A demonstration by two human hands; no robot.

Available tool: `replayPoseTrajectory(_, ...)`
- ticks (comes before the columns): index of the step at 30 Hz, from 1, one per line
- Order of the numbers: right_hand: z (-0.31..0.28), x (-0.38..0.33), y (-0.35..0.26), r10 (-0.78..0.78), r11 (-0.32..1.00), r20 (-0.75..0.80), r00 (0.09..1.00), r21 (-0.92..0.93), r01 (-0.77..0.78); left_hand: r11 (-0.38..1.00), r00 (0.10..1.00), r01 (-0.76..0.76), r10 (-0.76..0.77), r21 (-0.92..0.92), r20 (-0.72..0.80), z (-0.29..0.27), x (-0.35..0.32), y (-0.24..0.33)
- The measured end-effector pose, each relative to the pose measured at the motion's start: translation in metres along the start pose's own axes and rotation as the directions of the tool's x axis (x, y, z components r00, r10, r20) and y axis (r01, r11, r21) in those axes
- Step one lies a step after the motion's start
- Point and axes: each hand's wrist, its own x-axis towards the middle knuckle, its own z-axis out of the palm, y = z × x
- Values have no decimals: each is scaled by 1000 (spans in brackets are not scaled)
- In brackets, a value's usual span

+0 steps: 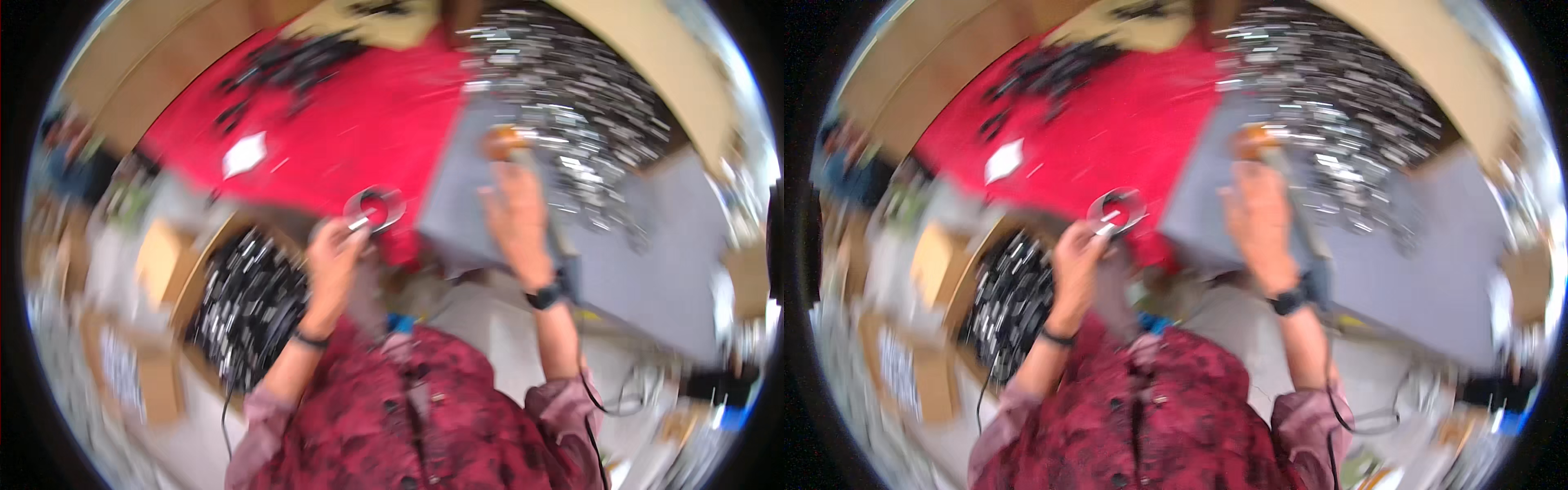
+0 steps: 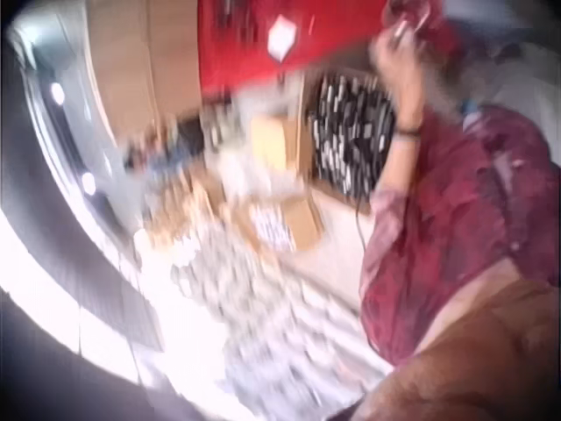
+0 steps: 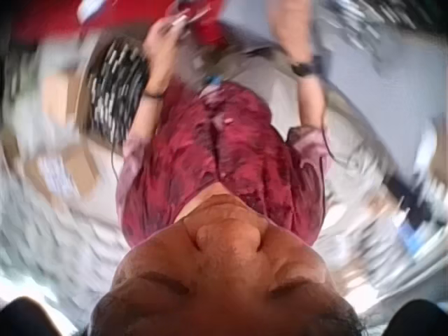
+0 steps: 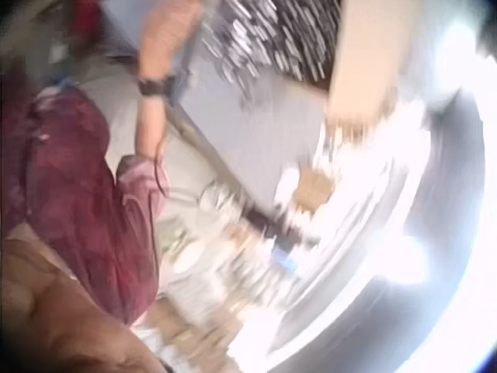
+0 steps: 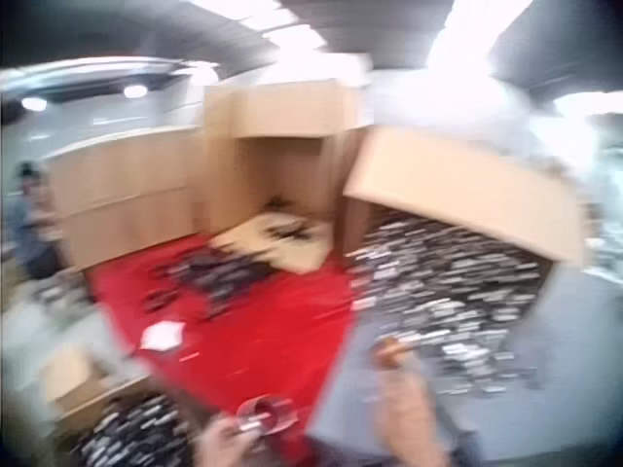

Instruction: Using a mallet to hammer metal rings into place on plastic bases as part of a manufacturing process.

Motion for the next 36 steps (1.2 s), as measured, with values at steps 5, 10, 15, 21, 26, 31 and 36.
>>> replayPoseTrajectory(5,37,-16,17,64,958,224,972,-285,3,965,987,-74,107,253,-119,-52,4,-25)
replayPoseTrajectory(10,8,3,25,45,940,206,977,-339,28,986,993,-116,111,124,43,-98,59,-73)
replayPoseTrajectory(15,32,-18,55,258,931,302,918,-333,-152,889,955,-261,294,376,-33,-8,-7,12)
replayPoseTrajectory(21,-4,36,2,343,35,836,428,444,-895,895,952,-252,297,369,-69,-38,-7,12)
replayPoseTrajectory(26,-13,9,11,424,-7,779,462,513,-859,947,966,-256,258,197,14,-24,-10,-8)
replayPoseTrajectory(31,-44,-7,-11,380,633,553,742,430,-644,963,974,-225,228,148,-2,-18,-8,-6)
replayPoseTrajectory(36,-37,-47,-39,136,903,485,864,298,-310,967,997,-78,76,244,15,-46,7,-6)
